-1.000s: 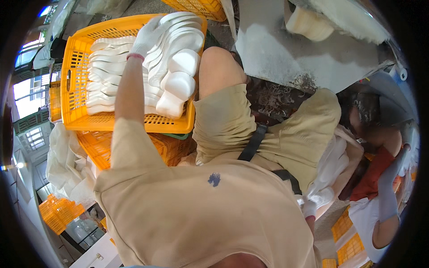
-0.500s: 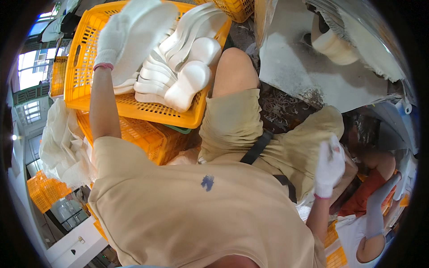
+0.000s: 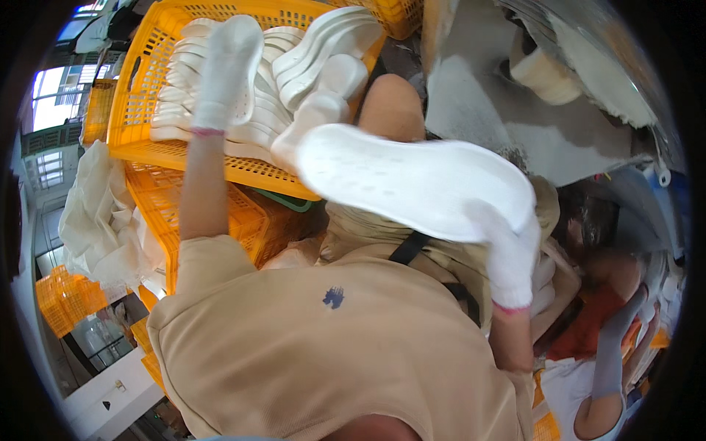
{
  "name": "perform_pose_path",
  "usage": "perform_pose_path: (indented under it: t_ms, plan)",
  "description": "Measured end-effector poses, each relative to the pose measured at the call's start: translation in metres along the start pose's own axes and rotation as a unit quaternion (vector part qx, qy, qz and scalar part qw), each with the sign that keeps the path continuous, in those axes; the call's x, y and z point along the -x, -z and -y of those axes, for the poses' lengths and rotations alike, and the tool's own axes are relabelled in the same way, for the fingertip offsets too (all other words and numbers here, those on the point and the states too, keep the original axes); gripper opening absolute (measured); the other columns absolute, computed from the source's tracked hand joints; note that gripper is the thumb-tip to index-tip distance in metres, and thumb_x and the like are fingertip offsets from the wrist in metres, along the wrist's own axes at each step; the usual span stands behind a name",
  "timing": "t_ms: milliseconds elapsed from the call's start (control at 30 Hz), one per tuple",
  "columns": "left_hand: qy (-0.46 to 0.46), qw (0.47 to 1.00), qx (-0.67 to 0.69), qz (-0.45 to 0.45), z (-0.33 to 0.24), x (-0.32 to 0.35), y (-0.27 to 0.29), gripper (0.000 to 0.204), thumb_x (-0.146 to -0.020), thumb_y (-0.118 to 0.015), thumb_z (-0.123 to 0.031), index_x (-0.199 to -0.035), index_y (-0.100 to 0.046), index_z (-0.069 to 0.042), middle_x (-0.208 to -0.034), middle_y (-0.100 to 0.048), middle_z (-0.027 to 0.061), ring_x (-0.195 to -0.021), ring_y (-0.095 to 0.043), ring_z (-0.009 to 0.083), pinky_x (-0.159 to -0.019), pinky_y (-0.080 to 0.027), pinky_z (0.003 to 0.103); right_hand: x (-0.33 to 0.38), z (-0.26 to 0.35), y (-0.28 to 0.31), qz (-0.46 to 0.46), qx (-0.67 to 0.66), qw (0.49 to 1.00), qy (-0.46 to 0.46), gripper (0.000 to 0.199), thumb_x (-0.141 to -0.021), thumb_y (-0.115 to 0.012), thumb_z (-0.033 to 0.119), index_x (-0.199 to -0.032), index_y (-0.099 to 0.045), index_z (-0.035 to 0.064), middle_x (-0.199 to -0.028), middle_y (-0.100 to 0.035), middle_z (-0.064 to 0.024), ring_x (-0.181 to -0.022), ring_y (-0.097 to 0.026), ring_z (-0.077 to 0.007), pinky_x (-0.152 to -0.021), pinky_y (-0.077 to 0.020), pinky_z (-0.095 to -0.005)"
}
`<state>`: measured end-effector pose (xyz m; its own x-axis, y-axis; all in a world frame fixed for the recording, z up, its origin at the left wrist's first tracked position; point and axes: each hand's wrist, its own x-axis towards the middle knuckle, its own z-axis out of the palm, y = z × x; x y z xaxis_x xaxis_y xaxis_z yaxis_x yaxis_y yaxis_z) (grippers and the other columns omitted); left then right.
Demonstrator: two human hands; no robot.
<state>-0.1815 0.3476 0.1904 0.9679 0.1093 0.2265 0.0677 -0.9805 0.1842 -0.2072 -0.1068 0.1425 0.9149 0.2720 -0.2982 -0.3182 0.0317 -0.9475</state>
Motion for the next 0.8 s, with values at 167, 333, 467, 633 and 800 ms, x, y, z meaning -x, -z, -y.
perform_pose_path:
  t_ms: [167, 333, 467, 633, 800]
  plan:
    - [0.002, 0.881, 0.470, 0.058, -0.182, 0.045, -0.147, 0.039, -0.099, -0.064, -0.031, -0.126, -0.065, -0.002, -0.117, -0.065, 0.0130, -0.111, -0.061, 0.0257, -0.101, -0.047, 0.041, 0.048, -0.014, 0.055, -0.210, 0.018, 0.977, -0.001, 0.042, -0.099, -0.063, 0.009, -0.138, -0.058, -0.0058, -0.135, -0.064, -0.0122, -0.118, -0.063, -0.0206, -0.100, -0.0512, -0.0329]
    - [0.235, 0.451, 0.811, 0.288, -0.336, 0.031, -0.213, 0.036, -0.099, -0.070, -0.026, -0.120, -0.070, 0.003, -0.117, -0.071, 0.0077, -0.108, -0.063, 0.0182, -0.102, -0.047, 0.037, 0.087, -0.021, 0.077, -0.315, 0.337, 0.885, 0.067, 0.038, -0.098, -0.069, 0.009, -0.132, -0.060, -0.0062, -0.122, -0.068, -0.0161, -0.110, -0.063, -0.0207, -0.096, -0.0504, -0.0331]
    - [0.248, 0.605, 0.749, 0.106, -0.353, 0.006, -0.214, 0.061, -0.096, -0.073, -0.021, -0.144, -0.046, 0.004, -0.128, -0.067, 0.0139, -0.120, -0.063, 0.0294, -0.111, -0.046, 0.041, 0.072, -0.035, 0.081, -0.408, 0.174, 0.885, 0.141, 0.043, -0.094, -0.072, 0.007, -0.133, -0.059, -0.0042, -0.120, -0.069, -0.0118, -0.108, -0.066, -0.0196, -0.095, -0.0522, -0.0341]
    - [0.293, 0.308, 0.847, 0.320, -0.365, 0.003, -0.224, 0.043, -0.103, -0.065, -0.024, -0.137, -0.056, 0.001, -0.130, -0.066, 0.0135, -0.119, -0.063, 0.0282, -0.109, -0.048, 0.042, 0.058, -0.036, 0.055, -0.277, 0.257, 0.923, 0.074, 0.049, -0.094, -0.073, 0.018, -0.133, -0.056, -0.0059, -0.111, -0.072, -0.0234, -0.104, -0.072, -0.0326, -0.091, -0.0549, -0.0391]
    - [0.220, 0.347, 0.877, 0.248, -0.415, -0.020, -0.199, 0.041, -0.101, -0.066, -0.016, -0.136, -0.058, 0.003, -0.127, -0.067, 0.0108, -0.116, -0.064, 0.0232, -0.103, -0.051, 0.039, 0.049, 0.015, 0.069, -0.334, 0.339, 0.847, 0.236, 0.043, -0.096, -0.068, 0.013, -0.133, -0.056, -0.0066, -0.107, -0.072, -0.0251, -0.100, -0.074, -0.0337, -0.083, -0.0576, -0.0387]
